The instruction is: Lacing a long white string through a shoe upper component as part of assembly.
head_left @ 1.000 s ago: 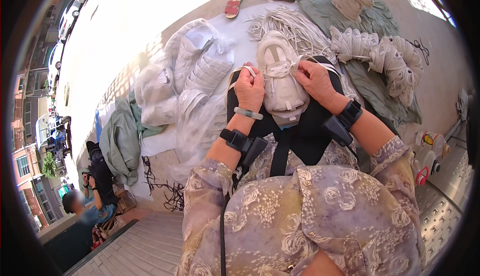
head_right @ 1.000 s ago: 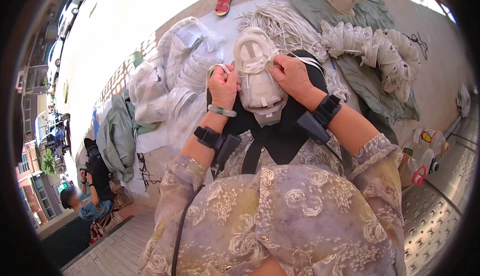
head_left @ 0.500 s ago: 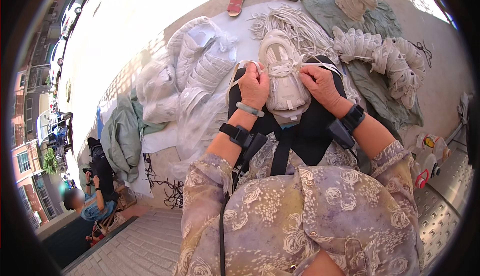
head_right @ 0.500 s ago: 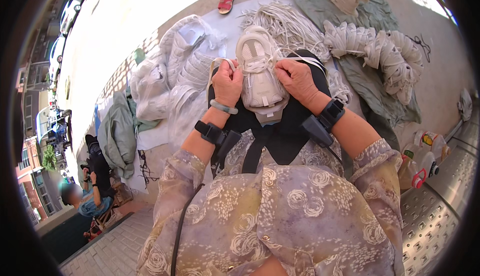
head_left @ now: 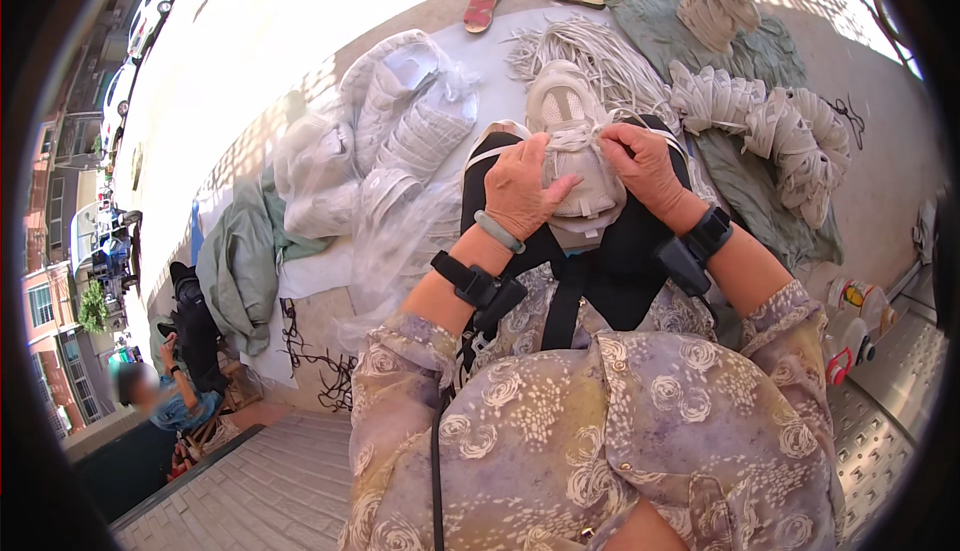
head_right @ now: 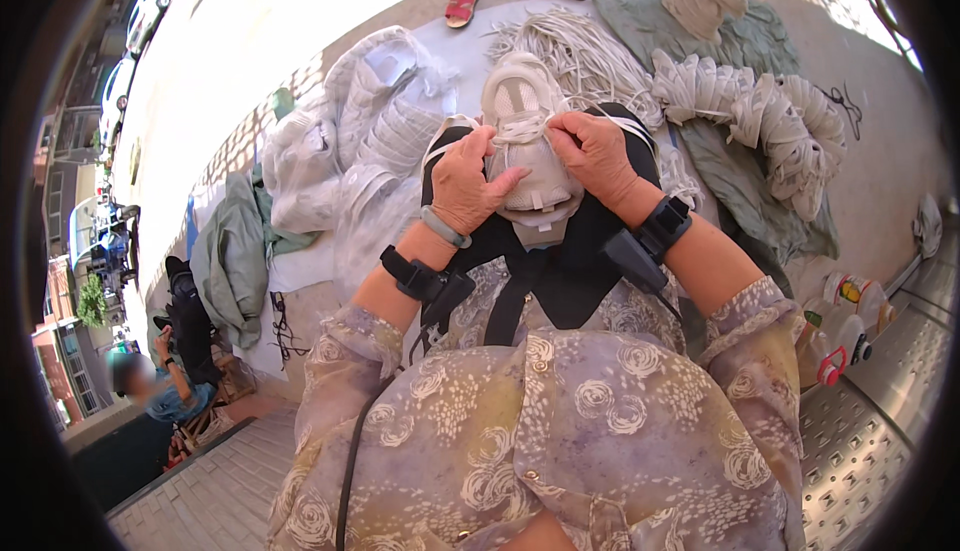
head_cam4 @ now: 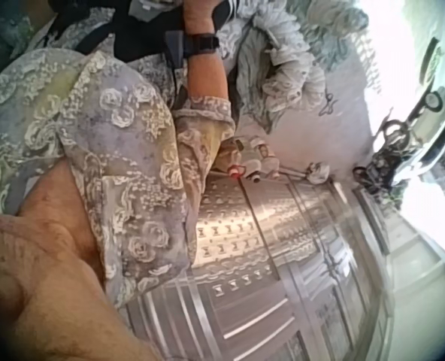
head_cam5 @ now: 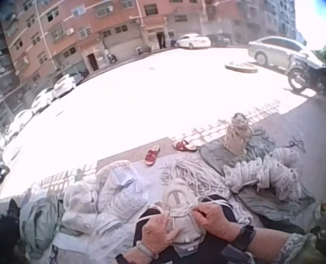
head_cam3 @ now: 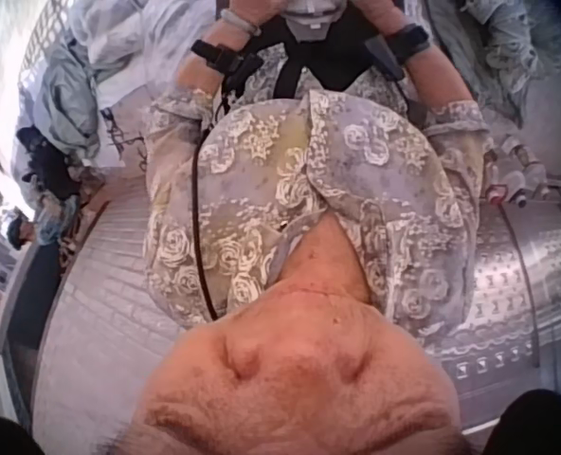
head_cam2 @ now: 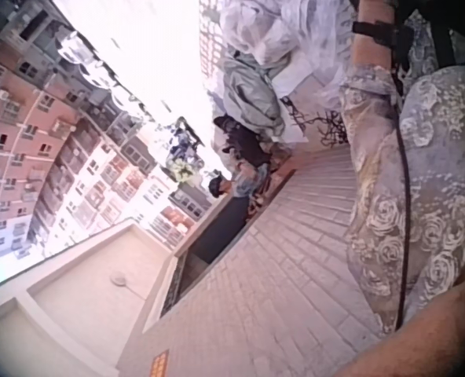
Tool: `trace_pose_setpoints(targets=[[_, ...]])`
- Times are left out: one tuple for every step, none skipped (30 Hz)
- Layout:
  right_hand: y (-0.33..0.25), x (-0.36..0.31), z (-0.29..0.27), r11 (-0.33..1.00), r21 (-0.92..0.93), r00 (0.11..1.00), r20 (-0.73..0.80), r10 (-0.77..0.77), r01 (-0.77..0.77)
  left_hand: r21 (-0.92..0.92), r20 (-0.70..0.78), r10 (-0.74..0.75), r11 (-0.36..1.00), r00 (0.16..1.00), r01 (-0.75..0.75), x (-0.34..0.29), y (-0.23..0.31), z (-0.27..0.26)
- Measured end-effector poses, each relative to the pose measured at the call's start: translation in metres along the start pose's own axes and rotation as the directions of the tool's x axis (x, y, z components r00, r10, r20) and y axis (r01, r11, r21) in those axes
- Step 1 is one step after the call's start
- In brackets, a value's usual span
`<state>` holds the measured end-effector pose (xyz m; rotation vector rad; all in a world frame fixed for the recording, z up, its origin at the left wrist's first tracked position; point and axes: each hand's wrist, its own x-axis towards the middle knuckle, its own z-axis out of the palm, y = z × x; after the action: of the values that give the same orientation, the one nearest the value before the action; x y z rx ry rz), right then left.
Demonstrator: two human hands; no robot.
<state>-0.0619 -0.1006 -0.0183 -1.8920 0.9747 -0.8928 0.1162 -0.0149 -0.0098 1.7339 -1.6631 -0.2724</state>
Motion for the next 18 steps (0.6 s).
trace_pose_setpoints(targets=[[-0.004, 0.001, 0.003, 0.996, -0.033, 0.996, 0.032, -0.087, 0.088, 0.057, -0.029, 0.114, 0.992, 0.993, -0.112, -0.001, 0.001, 0.002], [-0.009, 0.003, 0.006, 0.982, -0.065, 0.983, 0.065, -0.172, 0.176, 0.116, -0.051, 0.229, 0.968, 0.972, -0.222, -0.001, 0.001, 0.004], [-0.012, 0.004, 0.009, 0.97, -0.125, 0.975, 0.108, -0.196, 0.209, 0.075, -0.017, 0.147, 0.987, 0.989, -0.145, -0.004, 0.001, 0.005], [-0.015, 0.006, 0.012, 0.969, -0.132, 0.975, 0.109, -0.196, 0.21, 0.071, -0.017, 0.148, 0.987, 0.989, -0.147, -0.006, -0.002, 0.006], [-0.018, 0.007, 0.016, 0.935, -0.196, 0.951, 0.15, -0.271, 0.297, 0.036, 0.028, 0.058, 0.998, 0.998, -0.059, -0.007, -0.004, 0.007], [-0.02, 0.008, 0.02, 0.892, -0.254, 0.923, 0.196, -0.331, 0.373, 0.004, 0.077, -0.033, 0.999, 0.997, 0.032, -0.008, -0.006, 0.007], [-0.021, 0.009, 0.023, 0.885, -0.281, 0.921, 0.237, -0.31, 0.37, -0.043, 0.031, -0.044, 0.998, 0.999, 0.045, -0.01, -0.007, 0.008], [-0.022, 0.01, 0.025, 0.879, -0.279, 0.914, 0.242, -0.325, 0.386, -0.049, 0.028, -0.047, 0.998, 0.998, 0.048, -0.009, -0.01, 0.008], [-0.023, 0.01, 0.028, 0.849, -0.356, 0.909, 0.289, -0.299, 0.392, -0.138, 0.081, -0.135, 0.98, 0.987, 0.145, -0.009, -0.013, 0.007], [-0.023, 0.01, 0.031, 0.811, -0.424, 0.904, 0.326, -0.278, 0.403, -0.227, 0.136, -0.215, 0.944, 0.967, 0.242, -0.009, -0.015, 0.006], [-0.024, 0.011, 0.034, 0.809, -0.425, 0.9, 0.342, -0.272, 0.406, -0.3, 0.126, -0.234, 0.917, 0.964, 0.262, -0.01, -0.017, 0.005], [-0.025, 0.012, 0.038, 0.794, -0.455, 0.904, 0.331, -0.27, 0.404, -0.288, 0.139, -0.254, 0.914, 0.957, 0.284, -0.01, -0.018, 0.005], [-0.025, 0.013, 0.041, 0.779, -0.482, 0.909, 0.313, -0.275, 0.401, -0.297, 0.129, -0.256, 0.912, 0.958, 0.284, -0.009, -0.02, 0.004], [-0.025, 0.014, 0.044, 0.776, -0.484, 0.907, 0.323, -0.27, 0.403, -0.305, 0.12, -0.258, 0.909, 0.959, 0.283, -0.01, -0.022, 0.005], [-0.025, 0.015, 0.046, 0.759, -0.506, 0.906, 0.327, -0.27, 0.409, -0.308, 0.117, -0.26, 0.908, 0.958, 0.284, -0.009, -0.024, 0.004], [-0.024, 0.016, 0.048, 0.742, -0.528, 0.905, 0.331, -0.269, 0.413, -0.306, 0.122, -0.244, 0.913, 0.962, 0.27, -0.009, -0.027, 0.004], [-0.023, 0.016, 0.048, 0.741, -0.528, 0.904, 0.334, -0.267, 0.414, -0.312, 0.106, -0.213, 0.92, 0.971, 0.236, -0.011, -0.028, 0.005], [-0.022, 0.016, 0.049, 0.728, -0.534, 0.898, 0.338, -0.281, 0.429, -0.305, 0.127, -0.229, 0.917, 0.965, 0.257, -0.012, -0.03, 0.007]])
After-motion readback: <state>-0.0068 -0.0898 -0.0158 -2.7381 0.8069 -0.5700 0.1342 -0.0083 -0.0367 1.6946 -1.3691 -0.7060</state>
